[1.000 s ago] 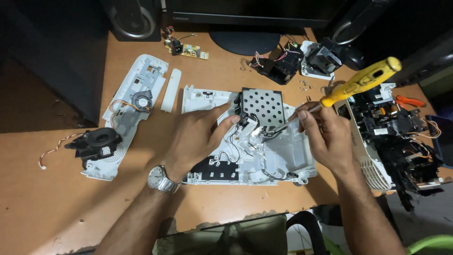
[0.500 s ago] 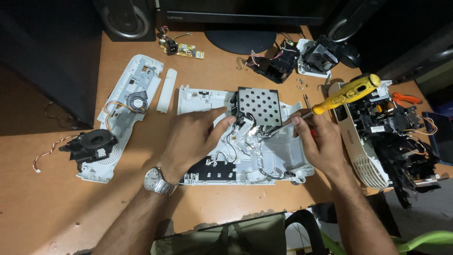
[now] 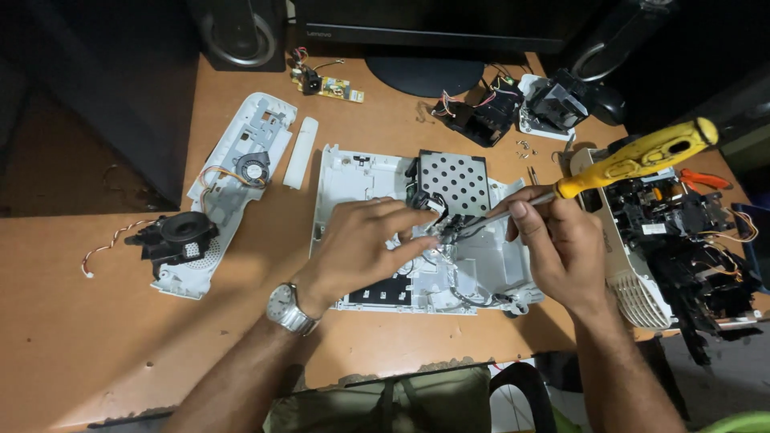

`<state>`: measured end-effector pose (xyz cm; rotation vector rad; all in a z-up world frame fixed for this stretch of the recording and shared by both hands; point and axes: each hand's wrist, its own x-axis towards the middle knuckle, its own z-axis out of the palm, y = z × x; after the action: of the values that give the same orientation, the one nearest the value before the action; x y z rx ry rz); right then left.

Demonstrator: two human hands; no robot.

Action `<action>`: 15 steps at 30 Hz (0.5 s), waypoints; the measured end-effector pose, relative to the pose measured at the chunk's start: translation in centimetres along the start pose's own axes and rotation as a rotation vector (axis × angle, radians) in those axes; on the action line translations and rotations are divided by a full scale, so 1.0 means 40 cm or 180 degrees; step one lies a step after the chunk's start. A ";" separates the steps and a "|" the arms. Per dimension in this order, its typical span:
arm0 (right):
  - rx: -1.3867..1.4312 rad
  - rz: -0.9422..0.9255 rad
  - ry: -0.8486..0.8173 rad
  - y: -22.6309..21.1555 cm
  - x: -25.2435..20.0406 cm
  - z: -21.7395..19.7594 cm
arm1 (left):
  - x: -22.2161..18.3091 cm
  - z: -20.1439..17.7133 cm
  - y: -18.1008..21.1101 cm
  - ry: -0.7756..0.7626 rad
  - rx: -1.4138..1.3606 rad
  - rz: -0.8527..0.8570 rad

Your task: Disassembling a projector to remove internal components and mounting brackets.

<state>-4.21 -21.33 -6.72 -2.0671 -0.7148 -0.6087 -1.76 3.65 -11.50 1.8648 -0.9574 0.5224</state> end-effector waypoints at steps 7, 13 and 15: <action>0.0185 -0.0117 0.0001 -0.035 0.021 0.037 | -0.017 0.034 -0.017 -0.0131 0.0285 -0.0233; 0.0206 -0.0134 0.0007 -0.034 0.014 0.053 | -0.025 0.051 -0.022 -0.0020 0.0295 -0.0324; 0.0253 -0.0071 -0.0039 -0.030 0.011 0.052 | -0.027 0.054 -0.026 0.0015 0.0346 -0.0328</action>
<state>-4.39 -18.89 -6.87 -1.9936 -0.7582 -0.5715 -1.69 2.42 -13.83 1.9976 -0.8392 0.5250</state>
